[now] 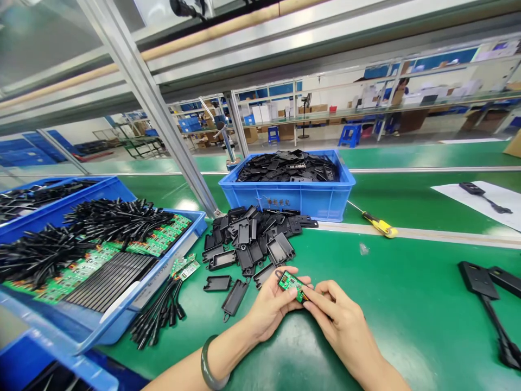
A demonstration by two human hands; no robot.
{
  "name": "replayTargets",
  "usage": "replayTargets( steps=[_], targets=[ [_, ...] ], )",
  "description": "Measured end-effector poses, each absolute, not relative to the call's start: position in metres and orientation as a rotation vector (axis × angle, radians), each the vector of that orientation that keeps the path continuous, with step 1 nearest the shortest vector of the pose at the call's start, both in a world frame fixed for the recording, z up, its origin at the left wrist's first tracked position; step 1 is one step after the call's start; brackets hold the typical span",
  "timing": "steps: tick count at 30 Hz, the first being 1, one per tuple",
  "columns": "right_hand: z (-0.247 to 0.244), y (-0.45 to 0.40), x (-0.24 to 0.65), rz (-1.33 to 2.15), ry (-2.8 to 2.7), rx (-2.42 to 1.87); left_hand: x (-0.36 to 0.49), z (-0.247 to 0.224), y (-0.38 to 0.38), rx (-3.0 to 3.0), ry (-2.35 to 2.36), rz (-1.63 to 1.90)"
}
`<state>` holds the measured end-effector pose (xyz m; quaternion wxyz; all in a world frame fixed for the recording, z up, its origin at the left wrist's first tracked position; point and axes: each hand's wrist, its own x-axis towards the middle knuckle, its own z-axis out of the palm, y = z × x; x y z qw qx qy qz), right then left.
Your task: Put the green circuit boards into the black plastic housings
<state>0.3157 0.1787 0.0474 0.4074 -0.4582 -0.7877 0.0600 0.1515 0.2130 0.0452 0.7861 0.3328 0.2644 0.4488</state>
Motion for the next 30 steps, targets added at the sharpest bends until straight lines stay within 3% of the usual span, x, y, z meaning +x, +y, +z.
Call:
replayTargets(
  steps=[14,23,30],
  targets=[
    [0.045,0.18,0.315,0.709,-1.966,-1.513,0.154,0.043,0.209,1.005,0.835,1.068],
    [0.039,0.178,0.302,0.679,-1.694,-1.461,0.154,0.04,0.209,0.856,0.752,1.081],
    [0.037,0.182,0.298,1.025,-1.548,-1.555,0.156,0.044,0.205,0.853,0.77,1.151]
  ],
)
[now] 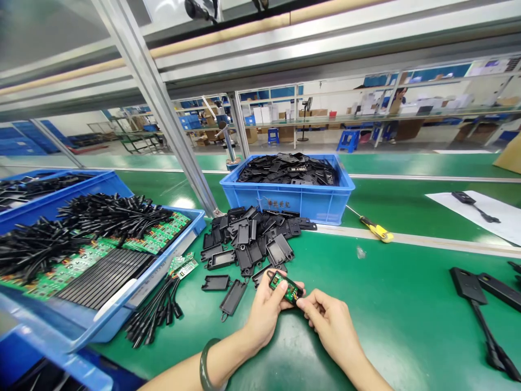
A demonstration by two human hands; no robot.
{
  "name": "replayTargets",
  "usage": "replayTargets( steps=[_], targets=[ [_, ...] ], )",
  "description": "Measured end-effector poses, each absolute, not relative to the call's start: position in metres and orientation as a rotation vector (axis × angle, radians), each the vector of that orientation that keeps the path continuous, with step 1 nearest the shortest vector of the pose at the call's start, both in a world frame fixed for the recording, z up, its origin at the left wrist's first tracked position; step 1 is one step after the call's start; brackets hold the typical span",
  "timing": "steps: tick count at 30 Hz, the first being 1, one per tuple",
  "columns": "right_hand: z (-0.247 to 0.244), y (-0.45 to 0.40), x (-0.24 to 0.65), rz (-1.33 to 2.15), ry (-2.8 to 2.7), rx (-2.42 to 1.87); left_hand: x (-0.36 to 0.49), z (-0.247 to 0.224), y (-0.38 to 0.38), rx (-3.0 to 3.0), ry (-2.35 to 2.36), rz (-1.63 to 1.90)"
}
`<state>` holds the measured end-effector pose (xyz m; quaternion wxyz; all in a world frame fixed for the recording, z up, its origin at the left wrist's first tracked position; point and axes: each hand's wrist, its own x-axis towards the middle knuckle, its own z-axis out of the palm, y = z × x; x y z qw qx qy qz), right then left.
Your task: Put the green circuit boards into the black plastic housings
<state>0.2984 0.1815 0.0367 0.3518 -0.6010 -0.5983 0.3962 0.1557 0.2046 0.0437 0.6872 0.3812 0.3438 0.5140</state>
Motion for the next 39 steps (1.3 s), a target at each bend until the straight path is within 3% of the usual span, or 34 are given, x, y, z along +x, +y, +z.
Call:
replayTargets(
  steps=[5,13,25,39],
  targets=[
    [0.038,0.181,0.299,0.724,-1.669,-1.594,0.157,0.047,0.2,0.953,0.813,1.192],
    [0.042,0.186,0.3,0.7,-1.869,-1.533,0.154,0.048,0.21,1.019,0.858,1.046],
    [0.045,0.185,0.312,-0.033,-2.057,-1.141,0.151,0.033,0.209,1.591,1.031,0.699],
    [0.046,0.187,0.313,-0.047,-2.06,-1.119,0.151,0.042,0.209,1.768,1.142,0.651]
  ],
)
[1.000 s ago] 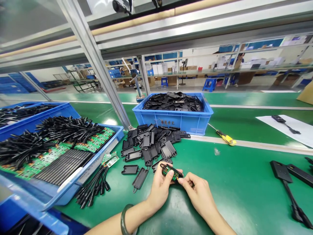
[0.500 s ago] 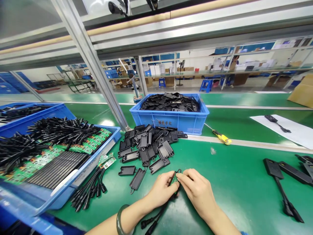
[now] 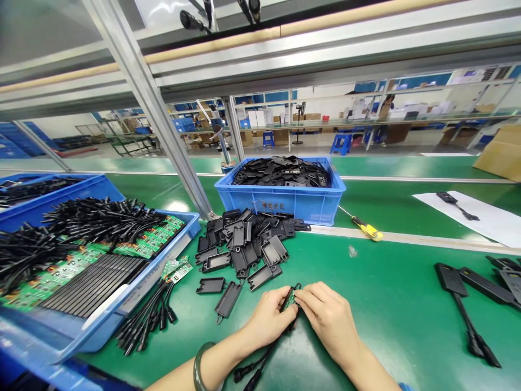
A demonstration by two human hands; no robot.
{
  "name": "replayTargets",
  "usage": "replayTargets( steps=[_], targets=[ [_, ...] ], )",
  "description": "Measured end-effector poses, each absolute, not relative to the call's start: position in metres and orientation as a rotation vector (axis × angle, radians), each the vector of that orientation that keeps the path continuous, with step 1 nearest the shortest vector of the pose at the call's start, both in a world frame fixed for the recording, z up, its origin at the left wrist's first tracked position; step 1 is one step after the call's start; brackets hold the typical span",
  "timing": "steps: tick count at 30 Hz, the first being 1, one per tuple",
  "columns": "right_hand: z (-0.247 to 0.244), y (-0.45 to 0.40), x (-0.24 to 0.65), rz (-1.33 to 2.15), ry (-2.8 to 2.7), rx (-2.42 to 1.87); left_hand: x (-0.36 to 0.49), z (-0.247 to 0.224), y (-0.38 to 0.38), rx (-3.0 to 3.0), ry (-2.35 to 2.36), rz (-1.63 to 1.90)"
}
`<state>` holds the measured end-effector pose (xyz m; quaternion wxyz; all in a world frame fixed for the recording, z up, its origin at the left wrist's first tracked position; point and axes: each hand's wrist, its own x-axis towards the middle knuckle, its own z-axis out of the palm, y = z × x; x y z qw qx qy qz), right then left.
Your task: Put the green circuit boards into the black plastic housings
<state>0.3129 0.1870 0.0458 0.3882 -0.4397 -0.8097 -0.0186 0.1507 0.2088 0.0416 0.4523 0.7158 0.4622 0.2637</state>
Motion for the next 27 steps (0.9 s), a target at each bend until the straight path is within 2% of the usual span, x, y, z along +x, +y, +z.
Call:
replayTargets(
  steps=[18,27],
  targets=[
    [0.0472,0.1881,0.3142,0.064,-2.106,-1.125,0.1506,0.0439,0.2088,1.865,1.18,0.64],
    [0.042,0.1884,0.3148,-0.085,-2.095,-1.108,0.1514,0.0413,0.2108,1.826,1.191,0.645]
  ],
)
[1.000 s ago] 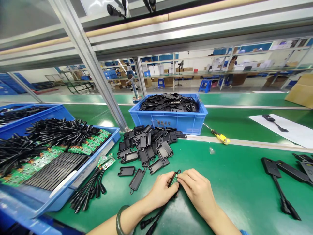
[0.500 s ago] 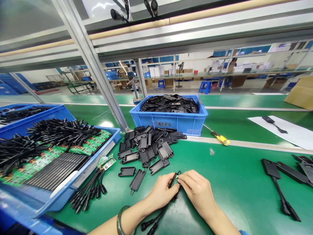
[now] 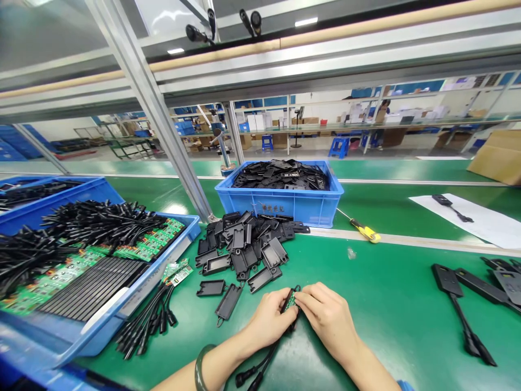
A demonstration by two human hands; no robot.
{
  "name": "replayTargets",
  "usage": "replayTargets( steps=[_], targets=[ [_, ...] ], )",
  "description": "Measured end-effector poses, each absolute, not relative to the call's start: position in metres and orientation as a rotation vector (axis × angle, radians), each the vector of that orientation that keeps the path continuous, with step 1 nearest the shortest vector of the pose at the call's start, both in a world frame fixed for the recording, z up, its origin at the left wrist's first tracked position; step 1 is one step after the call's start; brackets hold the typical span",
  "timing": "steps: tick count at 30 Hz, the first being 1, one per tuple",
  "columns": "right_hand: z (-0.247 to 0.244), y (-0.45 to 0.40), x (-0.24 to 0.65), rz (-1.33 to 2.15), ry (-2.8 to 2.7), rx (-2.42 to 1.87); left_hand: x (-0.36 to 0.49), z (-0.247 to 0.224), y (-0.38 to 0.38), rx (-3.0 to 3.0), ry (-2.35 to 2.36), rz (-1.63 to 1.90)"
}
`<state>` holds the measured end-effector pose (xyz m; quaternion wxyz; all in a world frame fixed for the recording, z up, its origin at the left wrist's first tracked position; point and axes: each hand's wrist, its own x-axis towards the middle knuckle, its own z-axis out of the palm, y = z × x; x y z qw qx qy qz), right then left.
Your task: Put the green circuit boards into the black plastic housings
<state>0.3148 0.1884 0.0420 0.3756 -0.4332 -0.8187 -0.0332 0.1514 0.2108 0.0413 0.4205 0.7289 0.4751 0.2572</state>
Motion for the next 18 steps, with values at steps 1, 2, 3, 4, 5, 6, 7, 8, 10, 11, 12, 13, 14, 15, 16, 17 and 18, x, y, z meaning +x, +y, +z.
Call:
replayTargets(
  steps=[1,2,3,4,5,6,7,8,10,11,12,13,14,15,16,17,18],
  targets=[
    [0.042,0.1886,0.3146,-0.089,-2.087,-1.103,0.1515,0.0414,0.2112,1.825,1.188,0.647],
    [0.0421,0.1888,0.3143,-0.092,-2.079,-1.096,0.1516,0.0417,0.2115,1.826,1.189,0.651],
    [0.0421,0.1889,0.3142,-0.094,-2.073,-1.087,0.1517,0.0421,0.2115,1.828,1.189,0.656],
    [0.0421,0.1891,0.3141,-0.096,-2.069,-1.08,0.1518,0.0426,0.2114,1.827,1.187,0.658],
    [0.042,0.1892,0.3141,-0.096,-2.067,-1.076,0.1519,0.0431,0.2112,1.823,1.182,0.657],
    [0.0419,0.1893,0.3142,-0.095,-2.065,-1.074,0.152,0.0437,0.2109,1.816,1.175,0.653],
    [0.0416,0.1895,0.3144,-0.093,-2.065,-1.073,0.152,0.0441,0.2106,1.81,1.169,0.646],
    [0.0413,0.1897,0.3146,-0.089,-2.066,-1.072,0.1519,0.0445,0.2103,1.807,1.165,0.64],
    [0.0405,0.1901,0.315,-0.083,-2.064,-1.066,0.1518,0.0447,0.2101,1.816,1.173,0.632],
    [0.0401,0.1903,0.3153,-0.081,-2.062,-1.061,0.1517,0.0445,0.2101,1.827,1.187,0.631],
    [0.0397,0.1904,0.3155,-0.081,-2.059,-1.057,0.1516,0.0442,0.2101,1.839,1.199,0.63],
    [0.0395,0.1906,0.3156,-0.081,-2.057,-1.054,0.1516,0.0437,0.2101,1.849,1.21,0.627],
    [0.0393,0.1906,0.3156,-0.082,-2.057,-1.05,0.1516,0.0432,0.2101,1.857,1.217,0.625],
    [0.0392,0.1906,0.3156,-0.084,-2.057,-1.047,0.1516,0.0427,0.21,1.861,1.218,0.622],
    [0.0392,0.1905,0.3155,-0.084,-2.06,-1.047,0.1515,0.0423,0.2099,1.863,1.215,0.62],
    [0.0392,0.1904,0.3153,-0.083,-2.062,-1.049,0.1515,0.0421,0.2099,1.862,1.209,0.617],
    [0.0392,0.1902,0.3152,-0.081,-2.063,-1.054,0.1515,0.0421,0.2099,1.861,1.206,0.615]
  ],
)
